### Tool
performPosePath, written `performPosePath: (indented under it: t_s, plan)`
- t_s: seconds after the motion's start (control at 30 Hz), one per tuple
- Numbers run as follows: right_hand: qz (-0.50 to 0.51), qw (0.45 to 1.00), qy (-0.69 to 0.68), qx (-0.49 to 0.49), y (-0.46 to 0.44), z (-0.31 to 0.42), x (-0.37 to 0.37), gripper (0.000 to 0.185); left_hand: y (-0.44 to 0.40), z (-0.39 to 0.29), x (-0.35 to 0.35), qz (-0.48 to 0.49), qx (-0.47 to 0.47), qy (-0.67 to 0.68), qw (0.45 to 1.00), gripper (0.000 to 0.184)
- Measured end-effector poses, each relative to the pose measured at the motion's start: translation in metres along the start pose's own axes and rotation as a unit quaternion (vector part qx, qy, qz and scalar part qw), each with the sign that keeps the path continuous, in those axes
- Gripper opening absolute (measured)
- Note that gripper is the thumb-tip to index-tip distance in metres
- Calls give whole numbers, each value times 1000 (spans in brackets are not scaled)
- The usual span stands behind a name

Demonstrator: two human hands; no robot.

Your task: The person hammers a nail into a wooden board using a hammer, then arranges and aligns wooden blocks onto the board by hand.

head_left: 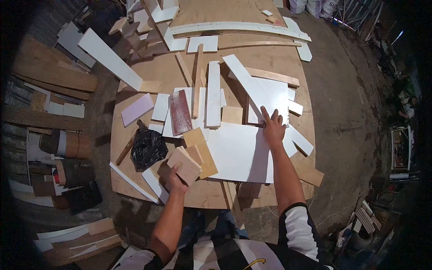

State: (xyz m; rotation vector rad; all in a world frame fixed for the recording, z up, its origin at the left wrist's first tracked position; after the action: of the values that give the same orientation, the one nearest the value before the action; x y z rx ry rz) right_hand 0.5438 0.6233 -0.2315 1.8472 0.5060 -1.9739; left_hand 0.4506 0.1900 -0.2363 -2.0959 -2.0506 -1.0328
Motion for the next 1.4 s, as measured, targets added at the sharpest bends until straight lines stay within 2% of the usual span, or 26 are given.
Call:
performPosePath:
  t_s: [0.1, 0.17, 0.23, 0.3, 0.37, 0.43, 0.5, 0.57, 0.6, 0.63, 0.73, 0.8, 0.87, 0.93, 0.97, 1.03, 1.1, 1.17, 1.2, 1.27, 1.3, 1.33, 1.4]
  plan:
    - [22, 1000, -4, -16, -15, -1, -11, 66, 0, 9, 0, 15, -35, 61, 997, 74]
    - [28, 999, 14, 16, -32, -4, -10, 64, 6, 7, 5, -6, -37, 63, 997, 72]
    - [8, 999, 23, 35, -48, -3, -10, 63, 13, -2, 17, -29, -38, 63, 997, 71]
    - [-50, 998, -19, 27, -57, 4, -22, 57, 11, -7, 19, -5, -8, 35, 999, 71]
    - [133, 987, -77, -55, -39, 36, -12, 63, 1, 6, 0, 13, -12, 56, 998, 74]
    - [230, 967, -31, -105, 14, 62, -7, 76, -2, 13, -5, 23, -27, 87, 996, 76]
    - [82, 980, -68, -168, 53, 56, -12, 90, 0, 4, -4, 2, 3, 49, 999, 76]
    - [89, 986, -49, -134, 63, 43, -18, 100, -8, 9, -14, -1, -5, 58, 998, 75]
    - [156, 980, -19, -123, 62, 37, -15, 114, -10, 10, -19, -3, -16, 65, 998, 75]
    - [157, 980, -19, -122, 63, 29, -18, 114, -10, 11, -24, -3, -17, 64, 998, 75]
    - [219, 975, -16, -36, 70, -12, -16, 110, -6, 12, -14, 4, -49, 95, 994, 75]
    - [292, 954, -67, 28, 77, -35, -19, 100, 3, 0, 2, -14, 3, 13, 1000, 73]
    - [326, 938, -99, 61, 88, -60, -10, 95, 0, 11, -5, -12, -12, 33, 999, 71]
    - [296, 914, -253, 112, 95, -91, 12, 82, 0, 18, -9, -12, -24, 52, 998, 70]
    - [262, 888, -364, 102, 100, -98, 8, 69, 0, 19, -7, -7, -26, 55, 998, 70]
    - [262, 889, -357, 115, 98, -119, -6, 56, 1, 22, -6, -5, -28, 58, 998, 69]
    - [258, 874, -373, 177, 93, -151, -16, 48, 1, 27, -11, -25, -55, 69, 996, 68]
    - [185, 868, -417, 198, 81, -189, -11, 48, 3, 24, -9, -17, -47, 65, 997, 67]
    - [186, 867, -417, 199, 75, -202, -9, 48, 4, 23, -7, -8, -40, 63, 997, 66]
    - [139, 812, -493, 279, 58, -226, -9, 55, 0, 22, -12, -3, -30, 34, 999, 65]
    - [137, 814, -487, 285, 53, -228, -15, 55, 1, 26, -13, 3, -25, 6, 1000, 64]
    - [94, 792, -518, 308, 45, -223, -23, 56, 4, 26, -8, 4, -30, 6, 1000, 64]
    - [33, 725, -573, 381, 18, -200, -26, 57, 9, 22, -2, -48, -41, 7, 998, 64]
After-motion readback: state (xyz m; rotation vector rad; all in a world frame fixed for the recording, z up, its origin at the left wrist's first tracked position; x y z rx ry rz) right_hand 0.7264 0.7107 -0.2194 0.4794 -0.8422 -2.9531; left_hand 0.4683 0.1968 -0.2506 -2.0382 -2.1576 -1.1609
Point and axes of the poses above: each hand's wrist, its own y-axis away from the middle knuckle, its own x-axis out of the palm, z = x × y, the point moved 6 cm from there along -y, towards the middle knuckle, and after that the axes turned 13 degrees about x, right-handed, at the moved point
